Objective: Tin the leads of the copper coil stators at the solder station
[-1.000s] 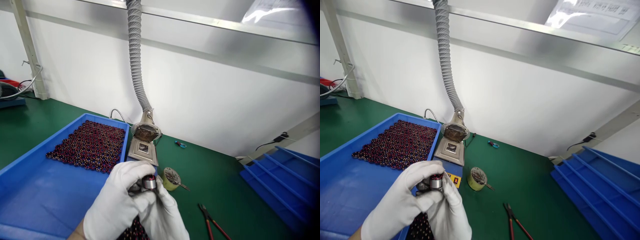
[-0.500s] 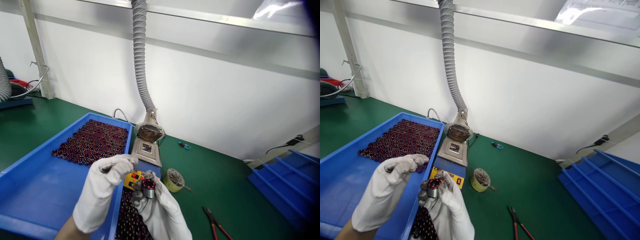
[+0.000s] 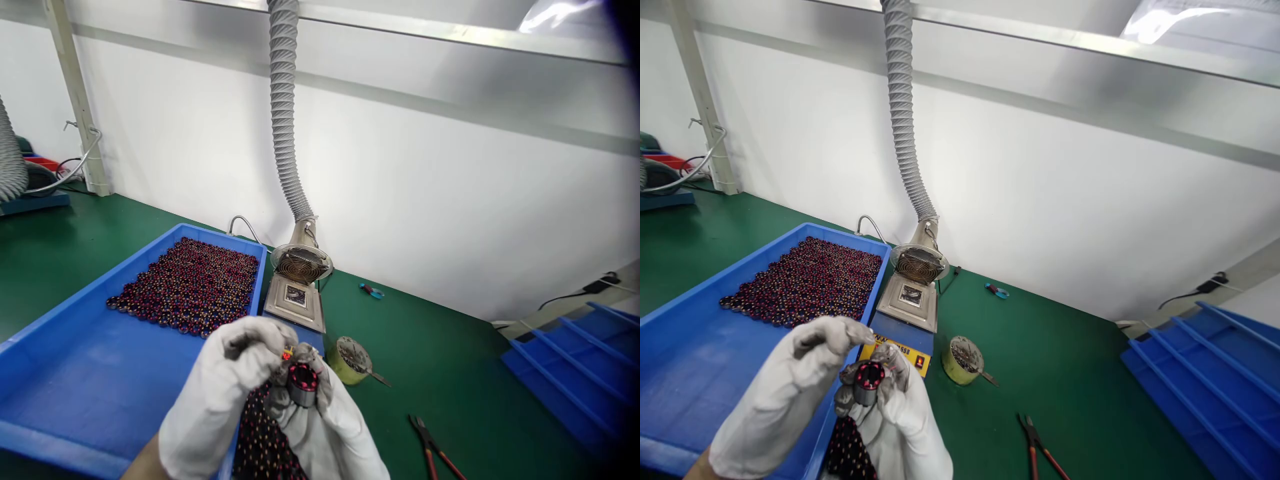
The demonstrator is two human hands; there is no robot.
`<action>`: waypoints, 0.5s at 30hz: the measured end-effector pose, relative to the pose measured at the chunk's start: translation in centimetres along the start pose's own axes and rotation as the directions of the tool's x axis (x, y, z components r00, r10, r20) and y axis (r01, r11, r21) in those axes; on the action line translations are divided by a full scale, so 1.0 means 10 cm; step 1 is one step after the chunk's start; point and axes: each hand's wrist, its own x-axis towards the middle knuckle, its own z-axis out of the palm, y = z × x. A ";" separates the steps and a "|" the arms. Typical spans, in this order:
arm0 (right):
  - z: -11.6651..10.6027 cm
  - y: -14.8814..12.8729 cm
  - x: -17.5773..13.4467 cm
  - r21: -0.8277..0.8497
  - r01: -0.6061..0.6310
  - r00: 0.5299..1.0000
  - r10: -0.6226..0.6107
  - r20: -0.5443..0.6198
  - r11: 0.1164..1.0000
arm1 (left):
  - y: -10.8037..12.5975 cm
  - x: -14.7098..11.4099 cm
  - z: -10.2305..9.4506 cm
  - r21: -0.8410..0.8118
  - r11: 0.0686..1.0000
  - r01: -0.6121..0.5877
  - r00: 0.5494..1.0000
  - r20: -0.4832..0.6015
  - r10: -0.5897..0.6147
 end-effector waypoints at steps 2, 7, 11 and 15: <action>-0.01 0.00 -0.01 0.016 -0.013 1.000 0.013 -0.004 1.000 | 0.05 0.00 -0.03 0.032 0.998 -0.049 0.998 -0.046 0.050; -0.06 0.02 0.09 -0.064 0.090 0.996 -0.090 -0.007 0.994 | 0.13 0.00 0.00 0.406 0.904 0.134 0.973 0.119 -0.198; -0.15 0.07 0.29 -0.187 0.185 0.978 -0.200 -0.062 0.965 | 0.07 -0.05 0.03 0.330 0.942 -0.062 0.993 0.114 0.025; -0.09 0.13 0.29 -0.292 0.388 0.881 -0.445 -0.161 0.874 | 0.06 -0.08 -0.05 0.255 0.946 -0.201 0.978 -0.010 0.210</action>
